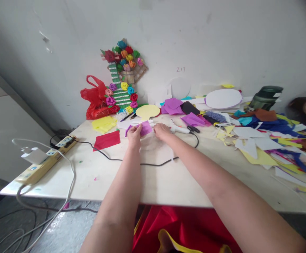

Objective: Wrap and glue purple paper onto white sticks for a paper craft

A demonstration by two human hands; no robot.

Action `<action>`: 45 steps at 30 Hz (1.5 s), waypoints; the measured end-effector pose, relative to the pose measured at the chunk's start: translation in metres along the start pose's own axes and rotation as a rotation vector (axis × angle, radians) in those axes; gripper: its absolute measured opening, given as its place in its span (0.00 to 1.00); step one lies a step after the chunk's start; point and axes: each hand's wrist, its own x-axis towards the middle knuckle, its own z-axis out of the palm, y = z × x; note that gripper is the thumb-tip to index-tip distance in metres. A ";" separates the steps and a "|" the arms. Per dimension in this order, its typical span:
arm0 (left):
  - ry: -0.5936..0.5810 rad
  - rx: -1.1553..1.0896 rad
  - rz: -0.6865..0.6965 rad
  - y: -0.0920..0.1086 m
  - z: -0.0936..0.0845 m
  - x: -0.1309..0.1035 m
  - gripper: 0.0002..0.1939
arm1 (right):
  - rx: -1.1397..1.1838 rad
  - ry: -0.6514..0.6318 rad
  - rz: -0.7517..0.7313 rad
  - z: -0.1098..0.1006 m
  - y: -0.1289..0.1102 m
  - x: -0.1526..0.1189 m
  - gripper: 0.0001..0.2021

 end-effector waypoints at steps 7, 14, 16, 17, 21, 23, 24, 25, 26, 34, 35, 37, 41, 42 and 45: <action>-0.166 0.081 -0.003 -0.010 0.002 0.000 0.17 | 0.272 0.244 0.143 -0.016 0.020 -0.016 0.13; -0.309 0.119 -0.095 -0.009 0.009 -0.007 0.17 | 1.041 0.328 0.285 -0.016 0.032 -0.029 0.06; -0.357 0.140 -0.113 -0.010 0.008 -0.008 0.17 | 1.101 0.347 0.252 -0.019 0.031 -0.033 0.05; -0.378 0.149 -0.117 -0.010 0.008 -0.008 0.16 | 1.102 0.359 0.228 -0.020 0.030 -0.035 0.05; -0.438 0.165 -0.124 -0.010 0.007 -0.010 0.14 | 1.064 0.324 0.125 -0.024 0.027 -0.039 0.07; -0.462 0.158 -0.139 -0.009 0.008 -0.011 0.13 | 1.057 0.269 0.094 -0.023 0.026 -0.039 0.07; -0.476 0.156 -0.146 -0.008 0.008 -0.011 0.13 | 1.056 0.249 0.083 -0.021 0.026 -0.039 0.07; -0.490 0.157 -0.152 -0.008 0.009 -0.011 0.13 | 1.057 0.238 0.077 -0.020 0.027 -0.039 0.07; -0.505 0.162 -0.153 -0.007 0.009 -0.011 0.14 | 1.058 0.234 0.073 -0.018 0.027 -0.038 0.06; -0.573 0.192 -0.155 -0.009 0.008 -0.010 0.13 | 1.073 0.210 0.066 -0.014 0.031 -0.038 0.05; -0.564 0.194 -0.161 -0.009 0.008 -0.010 0.13 | 1.071 0.206 0.063 -0.014 0.031 -0.038 0.05; -0.556 0.192 -0.170 -0.009 0.008 -0.010 0.13 | 1.055 0.202 0.052 -0.014 0.031 -0.037 0.05; -0.576 0.196 -0.155 -0.008 0.007 -0.010 0.13 | 0.982 0.233 0.026 -0.012 0.033 -0.036 0.05; -0.585 0.199 -0.154 -0.009 0.007 -0.009 0.13 | 0.964 0.245 0.018 -0.012 0.034 -0.035 0.05; -0.614 0.202 -0.142 -0.010 0.005 -0.008 0.13 | 0.933 0.269 -0.010 -0.011 0.034 -0.035 0.05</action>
